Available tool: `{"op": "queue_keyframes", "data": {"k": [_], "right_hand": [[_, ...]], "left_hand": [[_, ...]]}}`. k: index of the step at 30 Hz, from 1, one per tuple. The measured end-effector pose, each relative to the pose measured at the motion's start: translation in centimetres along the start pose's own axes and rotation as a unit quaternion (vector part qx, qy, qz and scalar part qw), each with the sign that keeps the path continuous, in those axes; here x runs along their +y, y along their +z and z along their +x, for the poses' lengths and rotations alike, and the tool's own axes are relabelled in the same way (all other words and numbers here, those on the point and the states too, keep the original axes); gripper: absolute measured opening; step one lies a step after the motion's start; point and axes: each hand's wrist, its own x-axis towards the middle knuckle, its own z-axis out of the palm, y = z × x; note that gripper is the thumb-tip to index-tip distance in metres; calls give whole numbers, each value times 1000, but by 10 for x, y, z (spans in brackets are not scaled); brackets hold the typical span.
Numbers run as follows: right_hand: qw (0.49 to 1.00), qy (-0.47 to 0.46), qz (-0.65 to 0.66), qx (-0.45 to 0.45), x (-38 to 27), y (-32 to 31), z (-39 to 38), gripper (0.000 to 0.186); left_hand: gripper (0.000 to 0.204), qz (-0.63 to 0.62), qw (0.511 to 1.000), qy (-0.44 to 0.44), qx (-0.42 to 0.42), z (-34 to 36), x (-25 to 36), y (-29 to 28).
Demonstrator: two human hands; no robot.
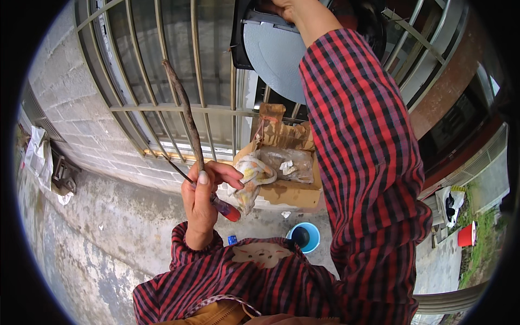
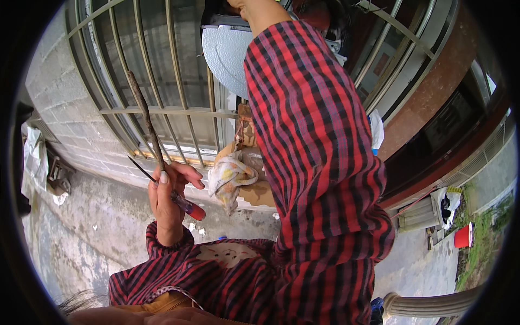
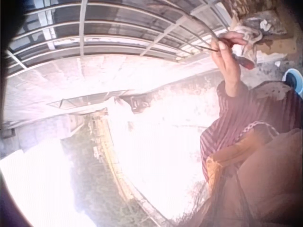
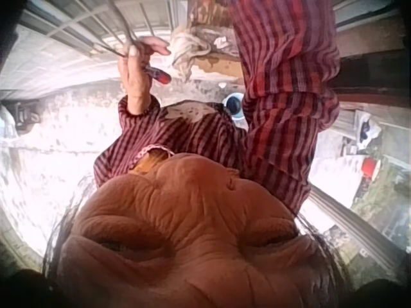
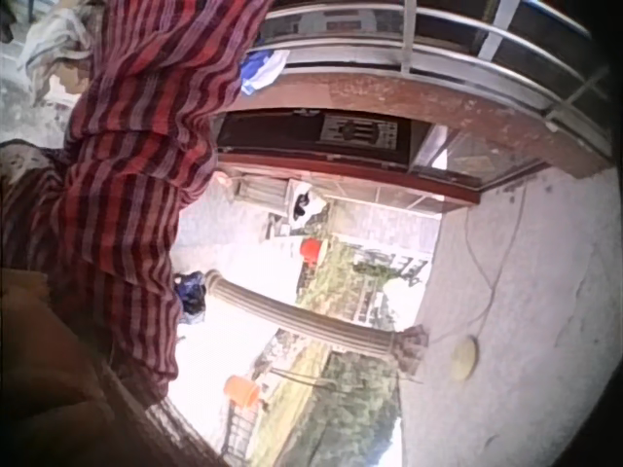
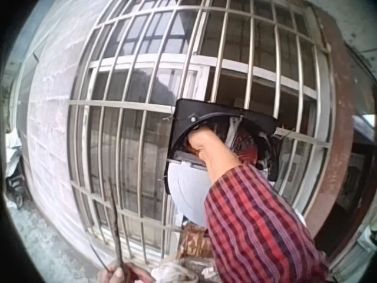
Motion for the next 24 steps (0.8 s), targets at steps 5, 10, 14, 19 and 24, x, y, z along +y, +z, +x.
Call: {"op": "queue_keyframes", "data": {"k": [5,10,14,19,24], "right_hand": [[958,3,-286,-13,0,-1,9,38],[936,-31,-348,39,-12,9,-3,33],[919,-69,-364,133,-18,21,-21,29],[892,-147,-340,258,-25,30,-62,24],[910,-246,-180,283,-33,8,-136,19]], "left_hand": [[45,1,1000,-2,13,-1,1,-2],[44,8,1000,20,23,-3,7,-3],[45,16,1000,15,22,-4,7,-1],[40,7,1000,7,20,-6,6,2],[44,-4,1000,4,16,-7,5,10]]}}
